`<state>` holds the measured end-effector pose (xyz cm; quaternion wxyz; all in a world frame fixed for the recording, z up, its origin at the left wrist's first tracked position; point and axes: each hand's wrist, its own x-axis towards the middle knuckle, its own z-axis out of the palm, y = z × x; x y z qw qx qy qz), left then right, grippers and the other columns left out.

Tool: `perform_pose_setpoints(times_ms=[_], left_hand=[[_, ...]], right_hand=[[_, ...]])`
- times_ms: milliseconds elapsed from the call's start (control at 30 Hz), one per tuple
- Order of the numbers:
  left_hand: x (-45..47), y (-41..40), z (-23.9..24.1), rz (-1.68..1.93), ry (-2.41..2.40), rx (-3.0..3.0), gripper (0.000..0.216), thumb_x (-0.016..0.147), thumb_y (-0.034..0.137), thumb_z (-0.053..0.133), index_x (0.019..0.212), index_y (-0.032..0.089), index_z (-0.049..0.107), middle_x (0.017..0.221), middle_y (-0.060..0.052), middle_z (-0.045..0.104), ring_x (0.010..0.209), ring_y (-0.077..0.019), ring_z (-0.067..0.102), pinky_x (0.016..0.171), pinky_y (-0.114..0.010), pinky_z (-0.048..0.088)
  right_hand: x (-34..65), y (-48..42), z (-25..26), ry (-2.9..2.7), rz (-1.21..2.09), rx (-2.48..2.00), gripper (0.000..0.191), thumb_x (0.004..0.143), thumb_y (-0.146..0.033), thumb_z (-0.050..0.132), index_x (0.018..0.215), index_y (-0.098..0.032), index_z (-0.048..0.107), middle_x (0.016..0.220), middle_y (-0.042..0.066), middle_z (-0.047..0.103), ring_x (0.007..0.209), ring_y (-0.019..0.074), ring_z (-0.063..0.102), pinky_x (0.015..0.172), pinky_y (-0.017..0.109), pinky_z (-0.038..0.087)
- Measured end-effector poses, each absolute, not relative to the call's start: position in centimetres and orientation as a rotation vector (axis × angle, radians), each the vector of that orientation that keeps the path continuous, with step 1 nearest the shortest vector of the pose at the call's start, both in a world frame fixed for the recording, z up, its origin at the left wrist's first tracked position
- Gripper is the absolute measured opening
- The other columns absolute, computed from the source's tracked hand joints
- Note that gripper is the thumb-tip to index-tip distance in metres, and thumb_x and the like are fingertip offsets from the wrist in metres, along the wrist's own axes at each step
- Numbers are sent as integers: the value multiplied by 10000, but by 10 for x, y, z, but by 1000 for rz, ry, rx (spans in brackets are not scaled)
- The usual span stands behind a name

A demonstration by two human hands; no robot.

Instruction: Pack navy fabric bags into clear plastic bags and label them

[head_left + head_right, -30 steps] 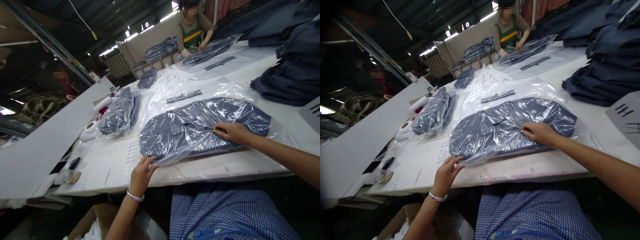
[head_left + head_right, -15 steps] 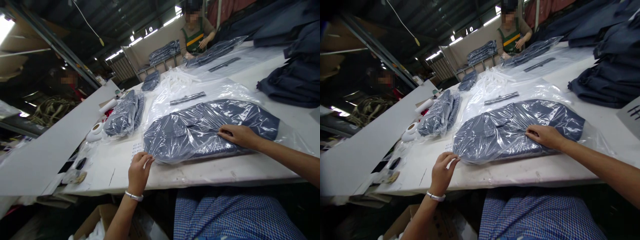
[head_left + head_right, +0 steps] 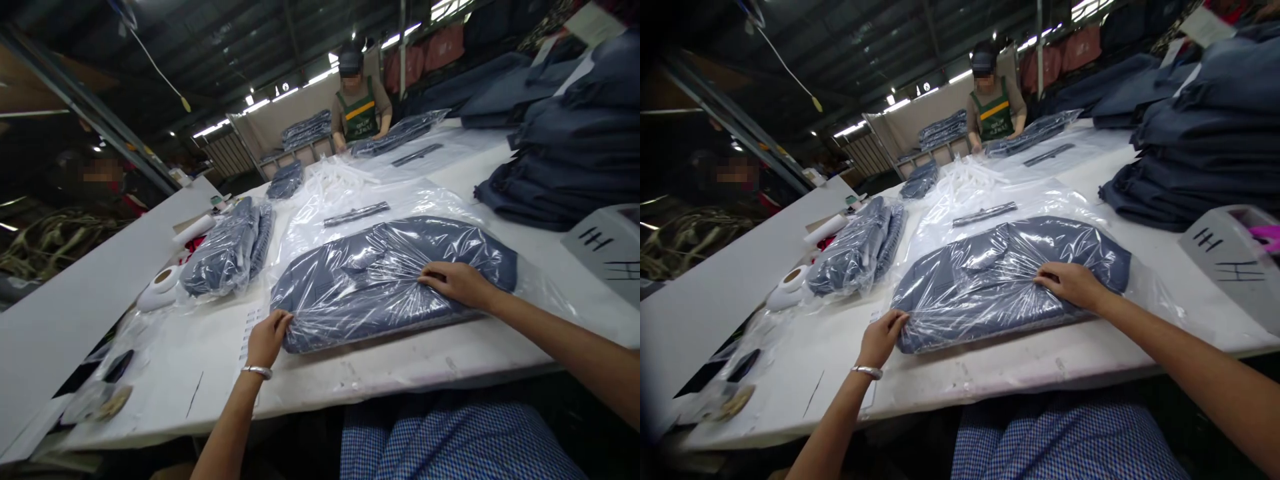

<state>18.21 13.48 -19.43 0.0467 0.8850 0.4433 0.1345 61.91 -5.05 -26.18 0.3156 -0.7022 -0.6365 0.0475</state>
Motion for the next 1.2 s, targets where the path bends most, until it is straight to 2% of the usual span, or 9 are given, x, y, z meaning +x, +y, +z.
perform_pose_setpoints(times_ms=[133, 333, 567, 667, 767, 900, 1000, 1067, 1200], left_hand=[[187, 135, -200, 319, 1480, 2688, 333, 968, 461, 368, 857, 263, 613, 759, -6, 697, 668, -174, 624, 575, -256, 318], [186, 139, -194, 115, 1491, 2670, 350, 946, 485, 381, 794, 256, 599, 703, -18, 662, 660, -195, 595, 580, -277, 262], [179, 167, -164, -122, 1177, 2597, 335, 891, 498, 475, 769, 251, 666, 679, 13, 665, 680, -175, 595, 640, -272, 366], [178, 169, -148, -146, 1103, 2523, 295, 863, 473, 518, 815, 236, 687, 761, 14, 704, 743, -172, 626, 705, -267, 430], [166, 152, -142, -81, 1197, 2494, 319, 857, 504, 527, 894, 221, 671, 875, -17, 717, 821, -193, 638, 757, -297, 459], [134, 118, -152, 213, 1378, 2497, 370, 771, 528, 662, 978, 223, 631, 944, -37, 693, 881, -219, 634, 799, -338, 478], [114, 107, -163, 491, 1385, 2409, 260, 854, 475, 590, 915, 229, 648, 939, -29, 701, 903, -204, 644, 846, -335, 481], [109, 109, -166, 570, 1351, 2367, 263, 903, 456, 522, 911, 232, 659, 942, -24, 710, 922, -190, 651, 871, -319, 482], [110, 126, -171, 599, 1288, 2370, 311, 937, 457, 449, 944, 222, 652, 807, -2, 680, 693, -140, 626, 721, -268, 501]], right_hand=[[618, -47, -257, -1638, 190, -1922, 282, 879, -501, 564, 818, -242, 656, 727, -4, 681, 641, 159, 603, 580, 268, 398], [615, -42, -253, -1619, 241, -2055, 237, 843, -460, 577, 761, -246, 636, 648, -30, 639, 593, 142, 565, 559, 258, 326], [615, -40, -254, -1628, 267, -2114, 244, 848, -480, 566, 774, -255, 625, 657, -37, 633, 606, 142, 566, 556, 257, 310], [616, -40, -255, -1633, 274, -2122, 276, 857, -506, 554, 779, -250, 621, 655, -28, 632, 600, 144, 564, 546, 258, 307], [618, -40, -259, -1633, 278, -2140, 295, 863, -531, 550, 798, -252, 621, 667, -15, 638, 604, 155, 568, 541, 270, 307], [620, -40, -264, -1626, 291, -2180, 297, 868, -548, 548, 819, -264, 618, 678, -9, 642, 613, 166, 578, 549, 285, 315], [622, -40, -267, -1613, 301, -2205, 320, 862, -581, 543, 830, -271, 616, 680, -10, 643, 610, 171, 581, 547, 287, 316], [622, -40, -267, -1610, 311, -2213, 335, 857, -597, 541, 835, -272, 616, 682, -9, 644, 611, 174, 581, 546, 285, 316], [620, -41, -262, -1606, 326, -2230, 353, 860, -606, 529, 838, -265, 615, 706, -7, 654, 633, 180, 590, 551, 281, 322]])
